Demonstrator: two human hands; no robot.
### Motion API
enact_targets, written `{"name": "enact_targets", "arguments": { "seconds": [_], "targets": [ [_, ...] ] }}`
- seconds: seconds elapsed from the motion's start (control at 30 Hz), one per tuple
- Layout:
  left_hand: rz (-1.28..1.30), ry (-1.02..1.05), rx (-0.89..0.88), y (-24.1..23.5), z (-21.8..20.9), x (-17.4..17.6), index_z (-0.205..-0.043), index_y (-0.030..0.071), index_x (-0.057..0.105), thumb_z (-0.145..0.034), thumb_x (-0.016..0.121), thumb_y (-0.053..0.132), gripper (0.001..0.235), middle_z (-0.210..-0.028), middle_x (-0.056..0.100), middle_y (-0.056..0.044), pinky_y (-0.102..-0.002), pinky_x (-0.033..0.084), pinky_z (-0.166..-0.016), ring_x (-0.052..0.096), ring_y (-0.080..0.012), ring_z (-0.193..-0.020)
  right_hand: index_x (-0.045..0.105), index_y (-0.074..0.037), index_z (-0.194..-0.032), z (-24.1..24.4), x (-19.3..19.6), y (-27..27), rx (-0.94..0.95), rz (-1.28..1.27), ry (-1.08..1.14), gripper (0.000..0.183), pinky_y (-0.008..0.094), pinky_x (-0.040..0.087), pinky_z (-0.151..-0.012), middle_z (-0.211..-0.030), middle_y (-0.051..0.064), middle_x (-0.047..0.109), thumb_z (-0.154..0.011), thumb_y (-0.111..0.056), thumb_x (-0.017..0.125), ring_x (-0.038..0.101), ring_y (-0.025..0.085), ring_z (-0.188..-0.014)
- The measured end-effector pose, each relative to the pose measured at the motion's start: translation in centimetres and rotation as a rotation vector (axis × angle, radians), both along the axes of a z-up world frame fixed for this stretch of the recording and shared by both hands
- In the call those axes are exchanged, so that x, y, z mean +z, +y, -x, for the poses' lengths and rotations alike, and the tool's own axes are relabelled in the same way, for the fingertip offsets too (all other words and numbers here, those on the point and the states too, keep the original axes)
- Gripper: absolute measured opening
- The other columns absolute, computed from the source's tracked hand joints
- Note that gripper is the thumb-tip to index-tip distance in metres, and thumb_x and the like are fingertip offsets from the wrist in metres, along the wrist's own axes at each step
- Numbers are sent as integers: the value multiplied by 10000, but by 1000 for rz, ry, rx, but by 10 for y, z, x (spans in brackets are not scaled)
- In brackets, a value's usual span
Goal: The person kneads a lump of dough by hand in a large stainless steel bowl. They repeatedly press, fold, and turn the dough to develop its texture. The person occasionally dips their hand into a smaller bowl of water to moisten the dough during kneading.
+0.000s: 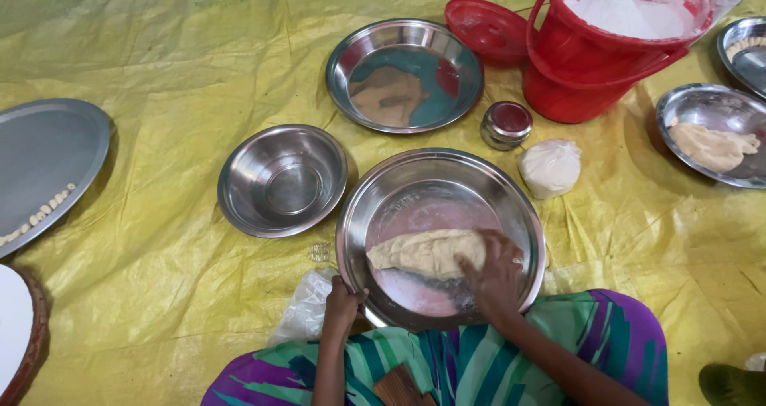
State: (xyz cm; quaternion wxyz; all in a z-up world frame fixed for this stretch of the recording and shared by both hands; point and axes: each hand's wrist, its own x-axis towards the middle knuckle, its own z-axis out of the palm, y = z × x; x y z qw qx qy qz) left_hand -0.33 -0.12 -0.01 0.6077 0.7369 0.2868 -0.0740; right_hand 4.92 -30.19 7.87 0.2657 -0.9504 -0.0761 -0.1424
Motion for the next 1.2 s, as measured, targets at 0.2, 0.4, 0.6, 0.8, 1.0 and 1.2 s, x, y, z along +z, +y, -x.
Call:
{"name": "enact_targets", "arguments": {
  "seconds": [0.2, 0.4, 0.6, 0.8, 1.0, 1.2],
  "targets": [
    [4, 86, -5, 1, -3, 2, -1103, -13, 461, -866, 732, 81, 372, -874, 681, -190, -352, 574, -506, 698, -260, -635, 642, -151, -1270, -53, -33, 21, -290, -481, 321, 589, 482, 460, -981, -1267, 215, 543, -866, -574, 713, 585, 362, -1120],
    [-43, 195, -41, 3, -7, -2, -1118, 14, 428, -861, 738, 105, 413, -874, 688, -169, -352, 599, -511, 738, -253, -663, 738, -108, -997, -77, -43, 18, -191, -468, 296, 414, 415, 517, -817, -1003, 149, 676, -796, -468, 780, 676, 282, -908],
    [-121, 153, -63, 7, -5, -11, -1070, 14, 418, -841, 767, 130, 433, -798, 679, -172, -371, 560, -490, 717, -260, -612, 719, -61, -898, -90, -38, 15, -156, -552, 377, 294, 356, 476, -549, -677, 143, 634, -876, -354, 733, 612, 216, -549],
    [-154, 186, -71, 9, -7, -8, -1034, 20, 428, -865, 769, 157, 404, -761, 654, -169, -375, 551, -487, 705, -256, -595, 700, -24, -840, -96, -35, 16, -137, -535, 310, 305, 363, 453, -536, -568, 139, 580, -920, -318, 695, 552, 251, -490],
    [-145, 200, -66, 9, -8, -2, -1041, 17, 426, -863, 771, 146, 409, -767, 646, -162, -377, 548, -506, 690, -253, -589, 711, -53, -879, -96, -27, 18, -151, -493, 401, 332, 384, 477, -575, -603, 143, 620, -909, -382, 676, 614, 243, -514],
    [-100, 151, -48, 7, -6, 1, -1087, 31, 441, -857, 752, 131, 399, -792, 663, -149, -370, 547, -508, 692, -237, -602, 729, -161, -1177, -83, -8, 8, -6, -416, 410, 430, 419, 517, -864, -1114, 220, 639, -901, -490, 711, 613, 314, -1024]
  ]
}}
